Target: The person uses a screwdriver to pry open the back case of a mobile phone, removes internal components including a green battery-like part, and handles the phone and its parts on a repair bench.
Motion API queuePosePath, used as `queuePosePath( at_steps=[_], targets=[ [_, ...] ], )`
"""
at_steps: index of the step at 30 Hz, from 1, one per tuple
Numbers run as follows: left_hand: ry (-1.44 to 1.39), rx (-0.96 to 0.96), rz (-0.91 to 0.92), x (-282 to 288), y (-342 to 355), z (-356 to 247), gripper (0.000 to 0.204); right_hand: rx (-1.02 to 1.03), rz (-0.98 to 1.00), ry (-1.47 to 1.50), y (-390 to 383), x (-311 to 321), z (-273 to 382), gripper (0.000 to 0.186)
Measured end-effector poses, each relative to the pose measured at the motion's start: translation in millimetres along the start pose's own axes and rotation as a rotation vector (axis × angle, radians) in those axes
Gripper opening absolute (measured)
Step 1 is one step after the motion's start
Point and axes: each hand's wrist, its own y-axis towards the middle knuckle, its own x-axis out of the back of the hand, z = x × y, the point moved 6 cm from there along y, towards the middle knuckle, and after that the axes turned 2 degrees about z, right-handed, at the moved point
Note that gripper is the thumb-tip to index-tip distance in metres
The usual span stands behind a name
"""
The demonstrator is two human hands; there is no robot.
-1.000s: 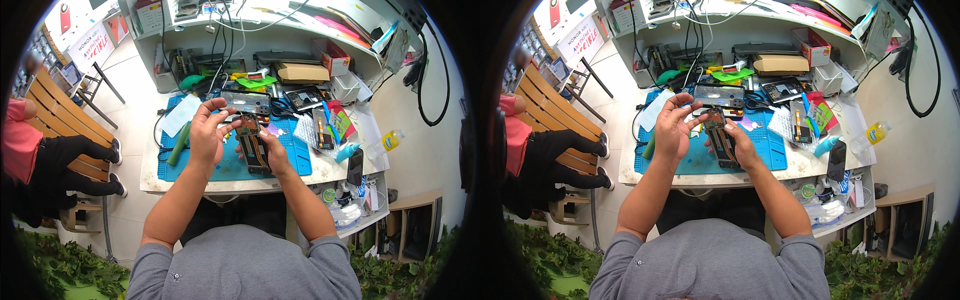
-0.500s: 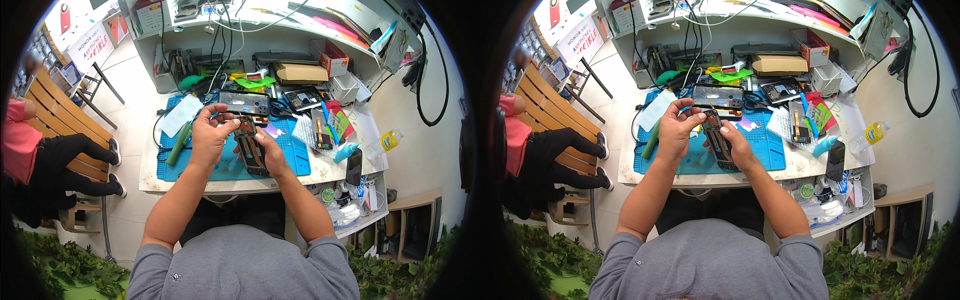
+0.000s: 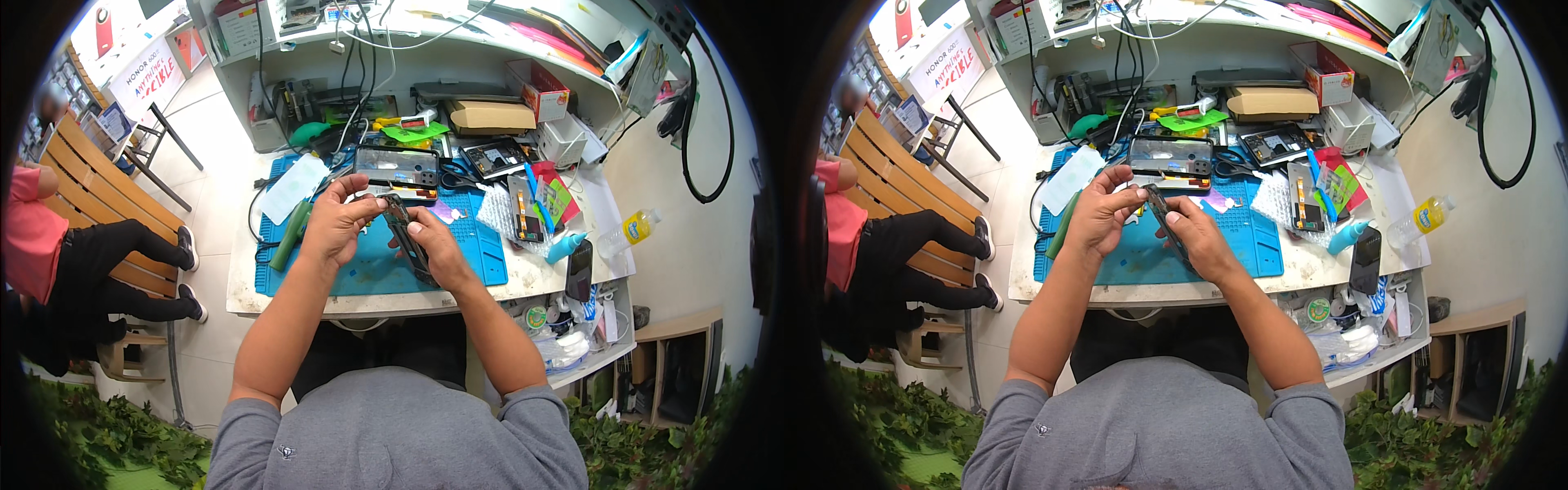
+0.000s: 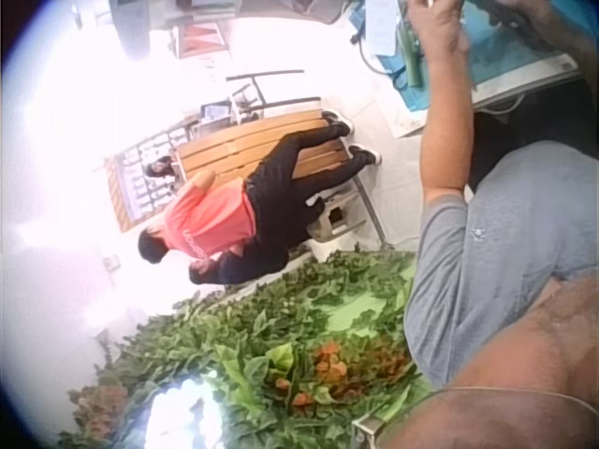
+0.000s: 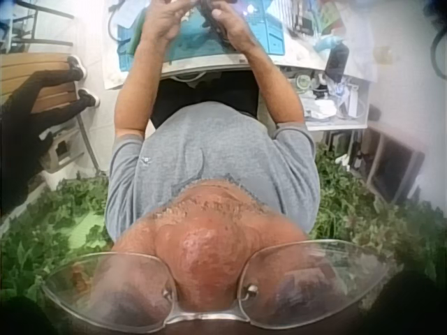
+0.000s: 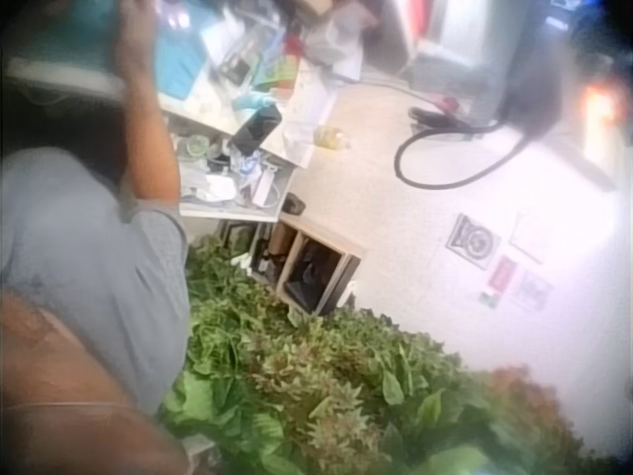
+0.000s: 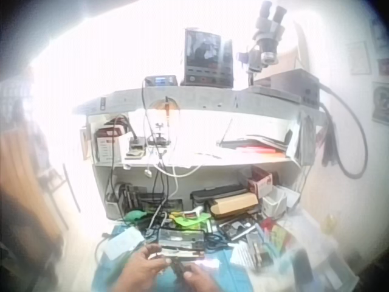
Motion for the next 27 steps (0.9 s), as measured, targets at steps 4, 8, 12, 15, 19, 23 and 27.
queuePosePath(
  at_steps=[4,8,12,15,19,23,27],
  targets=[
    [-0.014,0.067,0.055,1.7,2.5,-3.5,0.064,-0.037,0.07,0.038,-0.8,7.1,3.6,0.051],
    [-0.034,0.069,0.056,1.4,2.5,-1.5,0.063,-0.018,0.057,0.098,-1.0,2.5,10.0,0.063],
    [-0.03,0.08,0.047,2.4,2.8,1.7,0.063,0.042,0.071,0.07,-1.4,-0.4,12.8,0.07],
    [-0.084,0.125,0.061,5.4,5.7,3.6,0.063,0.045,0.081,0.023,-2.1,2.1,12.5,0.07],
    [-0.132,0.187,0.132,9.6,7.5,6.0,0.065,0.061,0.116,-0.158,-4.9,11.1,20.2,0.069],
    [-0.109,0.246,0.22,12.9,5.0,7.0,0.067,0.121,0.169,-0.384,-5.9,16.3,37.1,0.072],
    [0.019,0.283,0.329,8.6,-3.6,-0.2,0.069,0.204,0.182,-0.708,-15.1,18.1,68.3,0.08]
  ],
)
